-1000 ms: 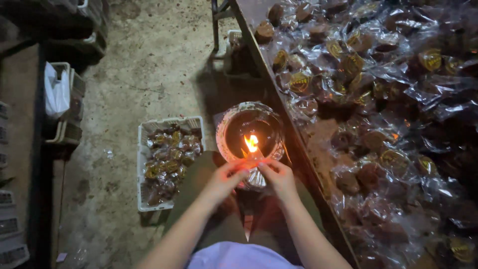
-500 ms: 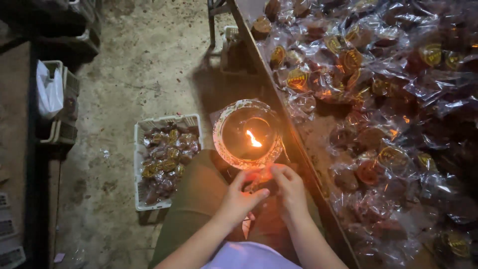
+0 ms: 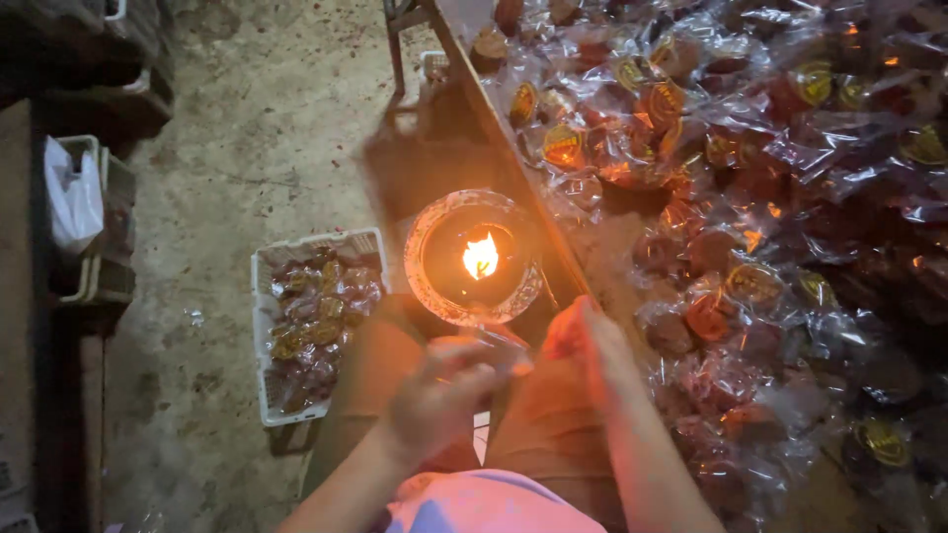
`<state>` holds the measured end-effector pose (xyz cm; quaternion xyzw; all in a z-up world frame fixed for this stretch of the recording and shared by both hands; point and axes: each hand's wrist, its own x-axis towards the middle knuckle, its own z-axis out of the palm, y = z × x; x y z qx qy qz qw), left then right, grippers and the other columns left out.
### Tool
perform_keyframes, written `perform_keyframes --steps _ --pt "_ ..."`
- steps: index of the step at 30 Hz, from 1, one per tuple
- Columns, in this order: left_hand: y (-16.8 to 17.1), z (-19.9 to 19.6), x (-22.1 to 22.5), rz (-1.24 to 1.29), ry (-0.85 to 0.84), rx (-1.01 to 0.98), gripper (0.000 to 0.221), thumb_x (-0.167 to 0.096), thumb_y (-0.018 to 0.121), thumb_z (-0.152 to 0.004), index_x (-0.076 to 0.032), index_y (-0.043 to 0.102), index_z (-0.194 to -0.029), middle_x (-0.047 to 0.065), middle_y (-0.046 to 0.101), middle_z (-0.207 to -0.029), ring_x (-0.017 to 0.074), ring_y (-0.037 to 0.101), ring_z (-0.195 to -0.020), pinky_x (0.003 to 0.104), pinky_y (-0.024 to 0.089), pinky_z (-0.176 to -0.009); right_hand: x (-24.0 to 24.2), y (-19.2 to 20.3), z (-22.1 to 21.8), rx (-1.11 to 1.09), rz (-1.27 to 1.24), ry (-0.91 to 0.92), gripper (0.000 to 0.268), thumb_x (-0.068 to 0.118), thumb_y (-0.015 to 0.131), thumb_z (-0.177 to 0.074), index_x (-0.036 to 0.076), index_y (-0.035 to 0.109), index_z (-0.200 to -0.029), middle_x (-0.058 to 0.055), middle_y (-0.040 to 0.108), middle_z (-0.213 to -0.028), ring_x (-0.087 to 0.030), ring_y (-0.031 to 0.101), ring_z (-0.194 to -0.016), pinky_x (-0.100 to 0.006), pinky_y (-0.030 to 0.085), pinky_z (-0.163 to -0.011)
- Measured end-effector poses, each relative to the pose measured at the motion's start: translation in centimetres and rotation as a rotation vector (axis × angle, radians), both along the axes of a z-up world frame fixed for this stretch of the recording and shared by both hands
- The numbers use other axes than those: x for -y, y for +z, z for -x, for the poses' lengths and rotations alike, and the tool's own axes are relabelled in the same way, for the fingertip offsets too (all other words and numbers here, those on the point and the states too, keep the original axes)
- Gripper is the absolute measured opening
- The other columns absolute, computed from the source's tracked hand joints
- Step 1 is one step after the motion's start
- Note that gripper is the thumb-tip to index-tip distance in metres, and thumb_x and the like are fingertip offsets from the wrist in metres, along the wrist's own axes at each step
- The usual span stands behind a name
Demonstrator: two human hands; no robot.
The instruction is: Sealing small plastic bags by melting the edges over a candle flame
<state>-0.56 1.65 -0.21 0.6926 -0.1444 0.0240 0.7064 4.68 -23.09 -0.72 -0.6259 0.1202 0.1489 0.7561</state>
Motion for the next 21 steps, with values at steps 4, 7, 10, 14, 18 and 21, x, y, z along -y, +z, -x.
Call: perform_keyframes --steps 4,7,10,14,18,21 --pt "-1.2 0.0 -4.8 -0.400 0.492 0.128 0.033 0.002 0.079 -0.074 -0.009 0.066 -0.102 0.011 0.059 -0.128 0.0217 0.061 -0.104 0.030 0.055 -0.081 6.7 0.9 -0.5 0.002 0.676 -0.109 0.025 0.025 0.069 -0.093 0.005 0.074 -0.105 -0.009 0.074 -0.090 -0.021 0.065 -0.075 -0.033 0.052 -0.069" --pt "-4.9 1.4 -8.5 -0.365 0.573 -0.185 0.046 0.002 0.072 -0.082 -0.006 0.058 -0.125 0.015 0.045 -0.142 0.0217 0.062 -0.102 0.030 0.056 -0.080 10.3 -0.9 -0.4 -0.011 1.415 0.081 0.045 0.034 0.075 -0.084 0.012 0.069 -0.123 -0.006 0.062 -0.126 -0.029 0.059 -0.108 -0.041 0.049 -0.088" --pt "-8.5 2.4 -10.2 -0.360 0.619 -0.290 0.056 0.000 0.070 -0.086 -0.004 0.052 -0.140 0.018 0.036 -0.150 0.0224 0.067 -0.096 0.030 0.058 -0.079 11.8 -2.5 -0.7 0.157 1.515 0.129 0.043 0.027 0.071 -0.085 0.010 0.068 -0.125 -0.007 0.061 -0.134 -0.035 0.059 -0.116 -0.045 0.050 -0.095" --pt "-7.2 2.7 -7.9 -0.273 0.543 -0.368 0.042 0.001 0.070 -0.083 -0.007 0.065 -0.124 0.008 0.057 -0.135 0.0207 0.064 -0.105 0.030 0.057 -0.079 10.1 0.4 -1.1 0.208 0.741 -0.264 0.021 0.013 0.063 -0.100 -0.001 0.073 -0.111 -0.004 0.074 -0.104 -0.012 0.061 -0.091 -0.022 0.048 -0.082" --pt "-4.2 2.3 -2.1 -0.125 0.274 -0.387 0.033 -0.006 0.071 -0.086 -0.011 0.073 -0.118 0.003 0.070 -0.117 0.0152 0.067 -0.098 0.027 0.056 -0.087 5.0 3.0 1.7 -0.060 -0.099 -0.210 0.024 0.010 0.054 -0.104 -0.007 0.066 -0.116 -0.024 0.073 -0.108 -0.031 0.070 -0.082 -0.043 0.060 -0.071" --pt "-2.9 2.0 2.2 0.507 -0.225 -0.752 0.080 -0.007 0.076 -0.080 -0.012 0.041 -0.153 0.014 0.051 -0.149 0.0304 0.050 -0.141 0.042 0.047 -0.109 0.1 4.8 3.5 -0.020 -0.172 0.099 0.041 0.025 0.056 -0.098 -0.009 0.073 -0.113 -0.021 0.076 -0.117 -0.028 0.071 -0.098 -0.040 0.056 -0.085"
